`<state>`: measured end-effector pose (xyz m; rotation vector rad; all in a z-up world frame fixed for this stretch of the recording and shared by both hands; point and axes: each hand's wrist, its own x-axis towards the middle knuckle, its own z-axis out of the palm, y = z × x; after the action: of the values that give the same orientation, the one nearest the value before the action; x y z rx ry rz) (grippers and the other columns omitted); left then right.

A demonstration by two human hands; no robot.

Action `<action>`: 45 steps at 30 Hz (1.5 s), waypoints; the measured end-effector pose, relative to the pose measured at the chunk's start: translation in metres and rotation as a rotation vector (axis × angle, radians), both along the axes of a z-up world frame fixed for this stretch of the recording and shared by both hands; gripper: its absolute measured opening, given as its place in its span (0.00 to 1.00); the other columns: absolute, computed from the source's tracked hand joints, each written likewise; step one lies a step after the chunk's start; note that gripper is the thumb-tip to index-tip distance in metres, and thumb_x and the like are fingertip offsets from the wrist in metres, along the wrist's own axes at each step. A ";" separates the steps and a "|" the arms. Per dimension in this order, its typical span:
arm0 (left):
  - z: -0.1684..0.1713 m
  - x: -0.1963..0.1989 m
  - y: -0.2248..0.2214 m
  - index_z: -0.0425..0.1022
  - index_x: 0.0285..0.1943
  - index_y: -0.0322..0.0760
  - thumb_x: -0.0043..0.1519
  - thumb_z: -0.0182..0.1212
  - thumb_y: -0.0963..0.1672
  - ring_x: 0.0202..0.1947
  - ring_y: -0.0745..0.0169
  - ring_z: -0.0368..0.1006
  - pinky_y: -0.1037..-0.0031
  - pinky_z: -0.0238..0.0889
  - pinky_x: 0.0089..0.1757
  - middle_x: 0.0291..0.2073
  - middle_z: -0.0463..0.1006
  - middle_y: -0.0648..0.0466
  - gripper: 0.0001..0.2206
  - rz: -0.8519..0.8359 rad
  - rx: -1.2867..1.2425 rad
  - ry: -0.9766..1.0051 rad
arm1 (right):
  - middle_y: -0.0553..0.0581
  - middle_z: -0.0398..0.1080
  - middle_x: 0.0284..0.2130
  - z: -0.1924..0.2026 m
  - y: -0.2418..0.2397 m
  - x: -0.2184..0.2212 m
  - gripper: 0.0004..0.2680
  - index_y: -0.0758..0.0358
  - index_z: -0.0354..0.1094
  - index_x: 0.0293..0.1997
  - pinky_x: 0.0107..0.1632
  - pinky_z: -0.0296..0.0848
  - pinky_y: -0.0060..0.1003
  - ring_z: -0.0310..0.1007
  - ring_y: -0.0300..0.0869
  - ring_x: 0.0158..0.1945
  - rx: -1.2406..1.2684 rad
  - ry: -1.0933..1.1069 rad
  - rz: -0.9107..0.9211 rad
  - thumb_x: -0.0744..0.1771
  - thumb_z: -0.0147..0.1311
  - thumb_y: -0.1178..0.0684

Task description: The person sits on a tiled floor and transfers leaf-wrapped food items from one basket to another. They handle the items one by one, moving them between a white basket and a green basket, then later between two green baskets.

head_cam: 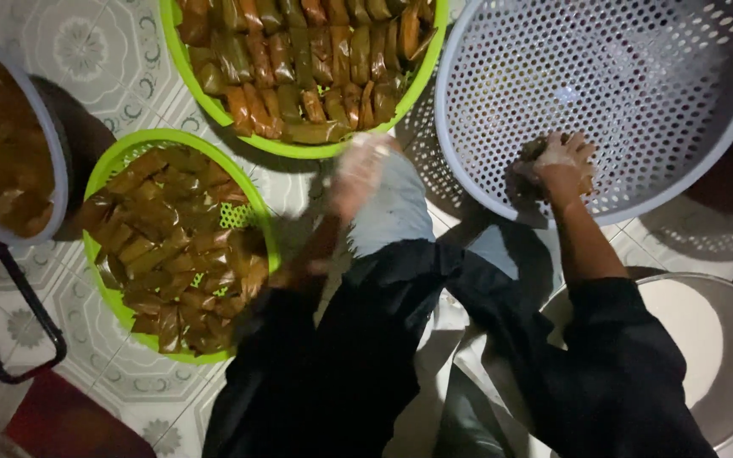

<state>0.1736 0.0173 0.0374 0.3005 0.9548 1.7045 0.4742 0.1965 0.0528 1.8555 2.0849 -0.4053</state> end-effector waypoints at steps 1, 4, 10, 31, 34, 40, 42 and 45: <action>0.023 0.024 0.008 0.80 0.48 0.40 0.67 0.60 0.47 0.48 0.62 0.77 0.79 0.68 0.52 0.42 0.79 0.51 0.09 0.021 -0.067 0.507 | 0.69 0.53 0.57 -0.014 0.003 0.001 0.13 0.56 0.63 0.65 0.46 0.68 0.75 0.50 0.69 0.60 0.000 -0.001 -0.038 0.72 0.46 0.50; -0.037 0.068 0.012 0.76 0.56 0.35 0.63 0.65 0.44 0.46 0.55 0.80 0.69 0.73 0.48 0.45 0.80 0.41 0.14 -0.145 -0.030 0.535 | 0.69 0.48 0.65 -0.023 0.013 -0.003 0.19 0.57 0.60 0.70 0.56 0.60 0.79 0.42 0.70 0.67 -0.072 -0.007 -0.121 0.69 0.55 0.55; -0.148 0.152 0.065 0.54 0.79 0.37 0.61 0.69 0.35 0.60 0.36 0.66 0.48 0.63 0.61 0.69 0.52 0.30 0.37 -0.520 -0.009 -0.239 | 0.78 0.46 0.60 -0.043 0.018 0.038 0.27 0.71 0.59 0.61 0.55 0.56 0.70 0.48 0.69 0.61 -0.055 0.502 -0.323 0.63 0.71 0.47; 0.012 -0.074 0.125 0.45 0.78 0.34 0.44 0.73 0.44 0.55 0.42 0.75 0.52 0.71 0.55 0.64 0.71 0.39 0.51 0.063 -0.404 0.090 | 0.65 0.57 0.58 -0.012 0.053 -0.241 0.13 0.61 0.64 0.60 0.64 0.62 0.50 0.58 0.54 0.63 0.012 1.403 0.336 0.68 0.53 0.56; -0.050 -0.111 0.135 0.31 0.83 0.39 0.47 0.73 0.44 0.62 0.46 0.71 0.46 0.69 0.52 0.73 0.61 0.47 0.57 0.066 -0.424 0.068 | 0.63 0.48 0.70 -0.037 0.055 -0.259 0.15 0.57 0.64 0.65 0.71 0.59 0.49 0.57 0.58 0.71 -0.145 1.246 0.290 0.69 0.53 0.56; -0.056 -0.122 0.147 0.43 0.77 0.37 0.50 0.71 0.49 0.66 0.49 0.66 0.53 0.80 0.44 0.72 0.58 0.45 0.48 0.011 -0.621 0.128 | 0.71 0.58 0.68 -0.012 -0.002 -0.172 0.15 0.63 0.66 0.65 0.71 0.56 0.66 0.53 0.65 0.73 0.279 1.028 0.620 0.72 0.53 0.49; -0.140 -0.164 0.119 0.31 0.81 0.36 0.47 0.71 0.53 0.71 0.43 0.60 0.51 0.80 0.48 0.79 0.43 0.44 0.58 -0.020 -0.707 0.163 | 0.69 0.62 0.67 -0.026 -0.028 -0.118 0.17 0.64 0.65 0.67 0.70 0.64 0.65 0.57 0.63 0.72 0.487 1.002 0.684 0.72 0.58 0.47; -0.210 -0.199 0.131 0.43 0.81 0.67 0.46 0.84 0.52 0.74 0.41 0.51 0.80 0.43 0.65 0.76 0.50 0.36 0.56 -0.844 -0.762 1.592 | 0.71 0.35 0.77 -0.083 -0.075 -0.039 0.40 0.51 0.33 0.81 0.73 0.38 0.65 0.35 0.73 0.76 -0.125 0.398 0.482 0.64 0.43 0.21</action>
<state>-0.0254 0.1485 -0.1726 1.3671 2.0468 -0.0276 0.4355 0.1214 -0.0300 1.2125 2.5963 -0.8028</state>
